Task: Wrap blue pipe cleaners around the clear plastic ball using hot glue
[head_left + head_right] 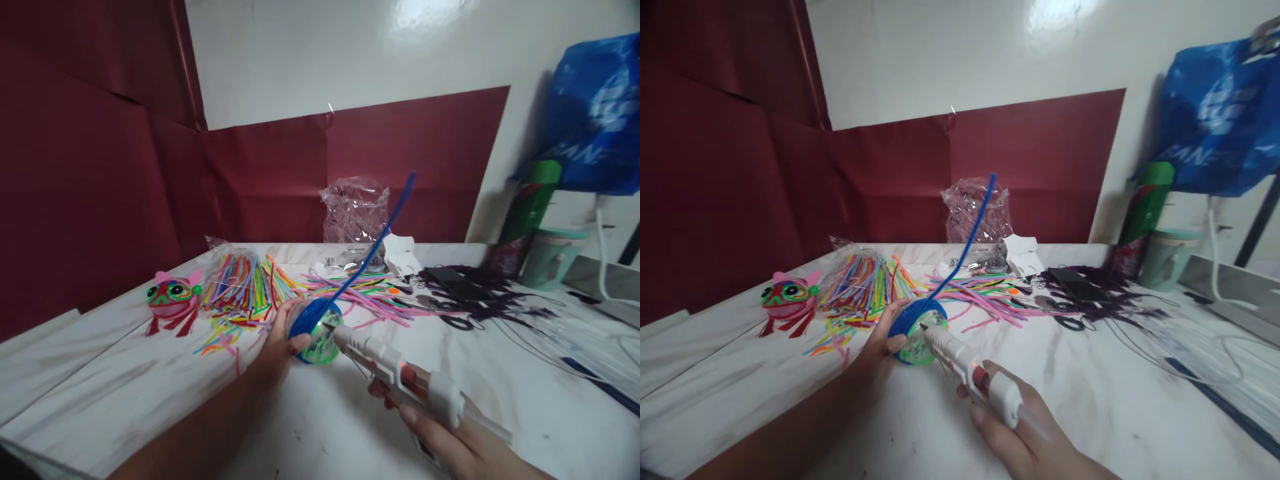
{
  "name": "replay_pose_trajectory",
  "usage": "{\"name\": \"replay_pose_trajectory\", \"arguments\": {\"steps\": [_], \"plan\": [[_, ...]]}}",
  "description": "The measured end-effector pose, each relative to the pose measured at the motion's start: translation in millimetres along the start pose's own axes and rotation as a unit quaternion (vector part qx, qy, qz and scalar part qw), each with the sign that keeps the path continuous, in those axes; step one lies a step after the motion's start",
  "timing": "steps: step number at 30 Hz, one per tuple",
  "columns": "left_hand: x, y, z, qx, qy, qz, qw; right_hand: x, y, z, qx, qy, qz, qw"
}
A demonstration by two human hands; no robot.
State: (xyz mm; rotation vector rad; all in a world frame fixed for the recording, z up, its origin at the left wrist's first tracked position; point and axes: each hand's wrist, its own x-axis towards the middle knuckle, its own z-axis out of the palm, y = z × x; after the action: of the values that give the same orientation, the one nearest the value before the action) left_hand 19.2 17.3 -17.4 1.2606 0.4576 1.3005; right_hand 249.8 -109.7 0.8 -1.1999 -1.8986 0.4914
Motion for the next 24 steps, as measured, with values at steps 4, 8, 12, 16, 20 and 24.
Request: {"name": "replay_pose_trajectory", "arguments": {"steps": [4, 8, 12, 16, 20, 24], "plan": [[-1, -1, 1.8, 0.012, -0.019, 0.01, 1.0, 3, -11, -1, 0.011, -0.006, -0.029, 0.999], [1, -4, -2.6, 0.019, -0.032, 0.007, 0.999, 5, -13, -1, 0.02, -0.001, -0.026, 0.999], [3, -4, -5.7, 0.03, -0.028, 0.015, 0.999, 1, -1, 0, 0.01, 0.006, 0.006, 1.0], [2, 0, -3.2, 0.026, -0.04, -0.002, 0.999, -1, 0, 0, 0.001, -0.001, 0.011, 1.0], [1, 2, -1.3, 0.022, -0.05, 0.0, 0.998, 1, -9, -1, 0.011, 0.002, -0.006, 1.0], [0, 2, -1.9, 0.02, -0.049, 0.009, 0.999, 1, -6, 0, -0.008, 0.011, 0.026, 1.0]]}}
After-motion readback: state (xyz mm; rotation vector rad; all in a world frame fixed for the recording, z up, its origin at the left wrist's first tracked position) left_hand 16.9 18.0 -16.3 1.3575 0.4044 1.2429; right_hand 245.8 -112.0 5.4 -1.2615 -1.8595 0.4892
